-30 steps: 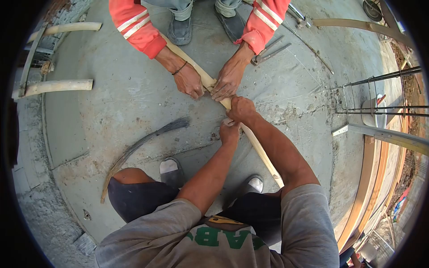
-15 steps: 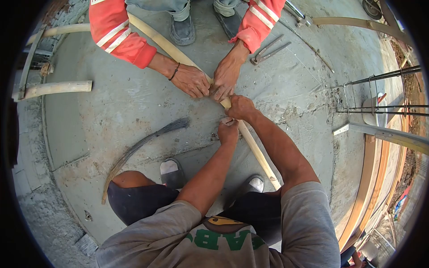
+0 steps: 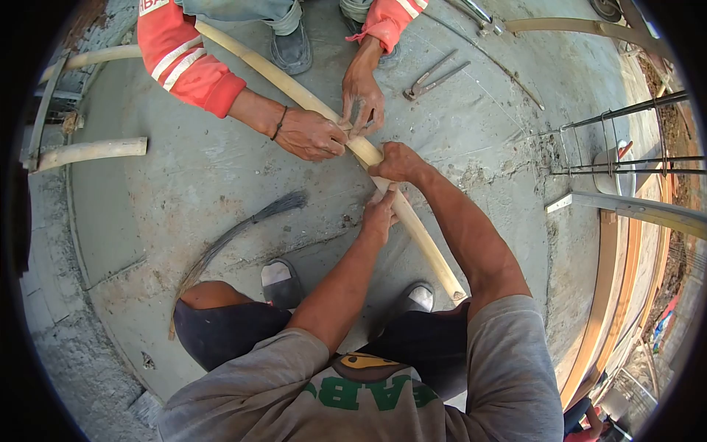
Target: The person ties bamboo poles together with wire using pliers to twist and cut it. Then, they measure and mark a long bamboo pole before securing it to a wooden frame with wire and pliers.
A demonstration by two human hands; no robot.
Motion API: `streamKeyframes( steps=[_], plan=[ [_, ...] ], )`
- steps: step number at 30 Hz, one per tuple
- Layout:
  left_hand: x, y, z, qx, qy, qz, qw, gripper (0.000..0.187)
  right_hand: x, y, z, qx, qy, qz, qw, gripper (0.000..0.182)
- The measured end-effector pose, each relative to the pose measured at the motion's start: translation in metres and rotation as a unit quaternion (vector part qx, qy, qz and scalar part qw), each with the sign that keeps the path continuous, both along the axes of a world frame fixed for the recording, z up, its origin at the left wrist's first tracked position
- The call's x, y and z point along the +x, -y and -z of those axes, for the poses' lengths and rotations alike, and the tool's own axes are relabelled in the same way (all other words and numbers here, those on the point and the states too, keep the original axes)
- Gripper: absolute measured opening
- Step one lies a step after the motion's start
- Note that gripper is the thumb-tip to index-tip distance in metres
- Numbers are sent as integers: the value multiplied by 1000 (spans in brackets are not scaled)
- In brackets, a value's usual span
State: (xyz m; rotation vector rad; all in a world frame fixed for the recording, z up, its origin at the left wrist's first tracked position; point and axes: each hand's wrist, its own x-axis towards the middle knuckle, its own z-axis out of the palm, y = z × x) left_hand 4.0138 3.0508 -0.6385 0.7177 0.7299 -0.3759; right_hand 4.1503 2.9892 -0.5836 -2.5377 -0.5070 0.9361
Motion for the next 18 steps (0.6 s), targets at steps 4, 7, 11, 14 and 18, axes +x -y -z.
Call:
streamKeyframes(
  steps=[4,7,11,14,18],
  plan=[
    [3,0,-14,-34,22,-45,998,45,-10,-8,-11,-48,61,-28,997,51],
    [6,1,-10,-28,16,-107,994,50,-18,-16,-25,-64,103,-45,992,48],
    [13,-10,-14,-37,17,-119,992,50,-24,-12,-32,-71,103,-43,991,47],
    [15,-10,6,-60,43,-170,983,49,-26,-11,-32,-67,106,-49,991,53],
    [23,-22,15,-120,28,-211,970,50,-36,-3,-32,-93,88,-54,990,52]
  ],
)
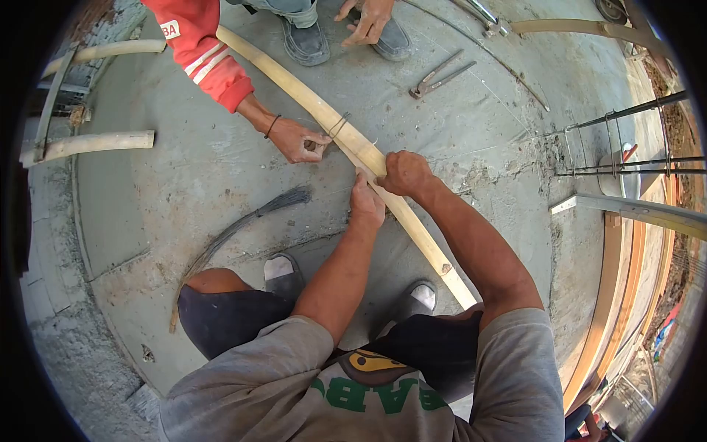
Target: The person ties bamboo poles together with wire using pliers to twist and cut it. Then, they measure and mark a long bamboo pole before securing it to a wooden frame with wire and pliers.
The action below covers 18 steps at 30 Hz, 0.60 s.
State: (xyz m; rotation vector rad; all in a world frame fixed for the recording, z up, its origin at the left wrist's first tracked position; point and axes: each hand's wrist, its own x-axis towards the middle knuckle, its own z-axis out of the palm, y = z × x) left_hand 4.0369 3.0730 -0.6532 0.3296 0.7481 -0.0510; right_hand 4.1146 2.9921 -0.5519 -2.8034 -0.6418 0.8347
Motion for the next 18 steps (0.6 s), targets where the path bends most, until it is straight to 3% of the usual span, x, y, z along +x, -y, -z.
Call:
streamKeyframes(
  steps=[6,13,18],
  plan=[
    [5,-11,-20,45,10,-3,999,54,-14,9,-2,-60,-60,-29,996,56],
    [23,-32,6,0,-11,-51,999,56,-28,18,3,-77,-102,-85,988,65],
    [15,-23,8,46,-22,-4,999,62,-41,26,18,-96,-107,-69,987,66]
  ],
)
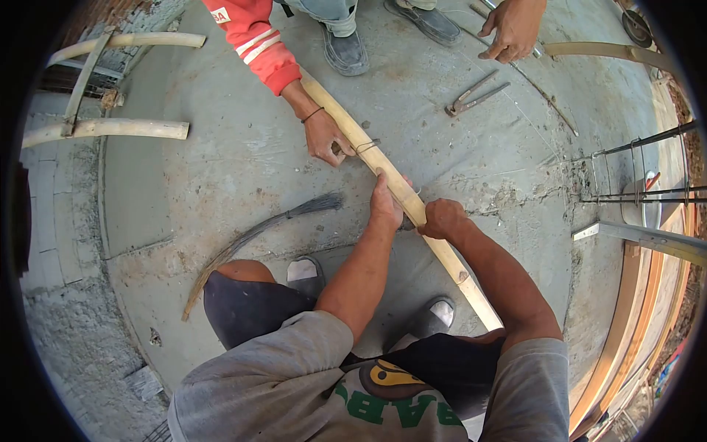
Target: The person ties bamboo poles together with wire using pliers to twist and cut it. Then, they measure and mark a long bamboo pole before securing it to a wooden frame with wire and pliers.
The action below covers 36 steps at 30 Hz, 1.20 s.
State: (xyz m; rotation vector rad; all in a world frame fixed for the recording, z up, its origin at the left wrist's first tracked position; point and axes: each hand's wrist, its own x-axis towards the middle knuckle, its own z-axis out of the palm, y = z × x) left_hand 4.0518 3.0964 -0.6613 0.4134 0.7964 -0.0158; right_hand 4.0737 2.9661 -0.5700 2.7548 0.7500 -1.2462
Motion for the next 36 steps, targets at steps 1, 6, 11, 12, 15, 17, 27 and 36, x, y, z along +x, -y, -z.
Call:
streamKeyframes(
  steps=[1,6,11,12,15,17,27,36],
  plan=[
    [-1,1,5,-3,-2,6,1000,62,-1,1,1,-4,-8,15,1000,64],
    [7,6,-9,6,-16,30,999,56,1,12,12,88,-36,93,991,62],
    [16,15,-24,-8,8,-6,1000,54,16,20,-5,174,-165,219,946,48],
    [17,17,-29,-33,18,-13,999,54,19,25,-6,214,-190,232,930,44],
    [23,18,-40,-6,40,29,999,53,28,32,-17,178,-225,278,917,44],
    [28,22,-46,-8,65,30,997,52,27,35,-23,180,-78,233,953,45],
    [22,48,-102,-143,286,180,930,57,25,94,-147,161,-14,268,950,36],
    [17,105,-197,-183,389,250,867,49,-20,143,-306,10,192,152,969,36]
  ],
)
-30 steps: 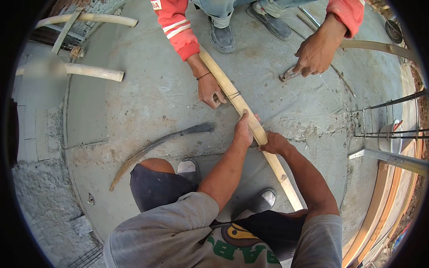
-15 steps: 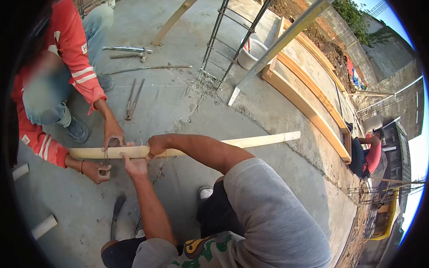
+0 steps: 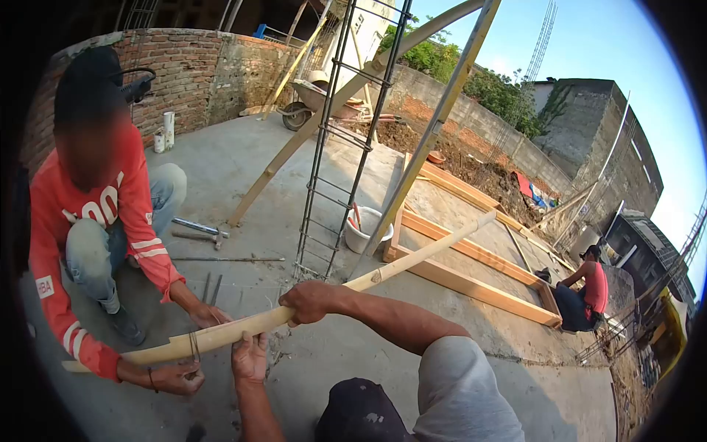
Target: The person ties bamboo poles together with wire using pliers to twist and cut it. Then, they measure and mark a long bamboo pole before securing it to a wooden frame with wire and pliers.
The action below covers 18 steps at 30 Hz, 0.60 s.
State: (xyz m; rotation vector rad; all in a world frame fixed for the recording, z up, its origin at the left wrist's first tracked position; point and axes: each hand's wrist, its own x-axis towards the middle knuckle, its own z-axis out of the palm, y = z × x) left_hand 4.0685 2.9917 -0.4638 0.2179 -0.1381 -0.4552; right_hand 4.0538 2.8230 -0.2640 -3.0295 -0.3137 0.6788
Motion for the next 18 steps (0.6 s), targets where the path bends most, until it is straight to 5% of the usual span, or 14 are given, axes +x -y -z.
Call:
streamKeyframes(
  steps=[12,15,18],
  plan=[
    [-13,40,-157,-88,160,100,978,25,-52,-13,-183,-123,220,-52,966,21],
    [-10,41,-192,-95,152,65,982,26,-45,-16,-203,-200,217,39,955,26],
    [-9,49,-214,-118,158,19,980,32,-45,55,-221,-237,344,-146,897,26]
  ],
)
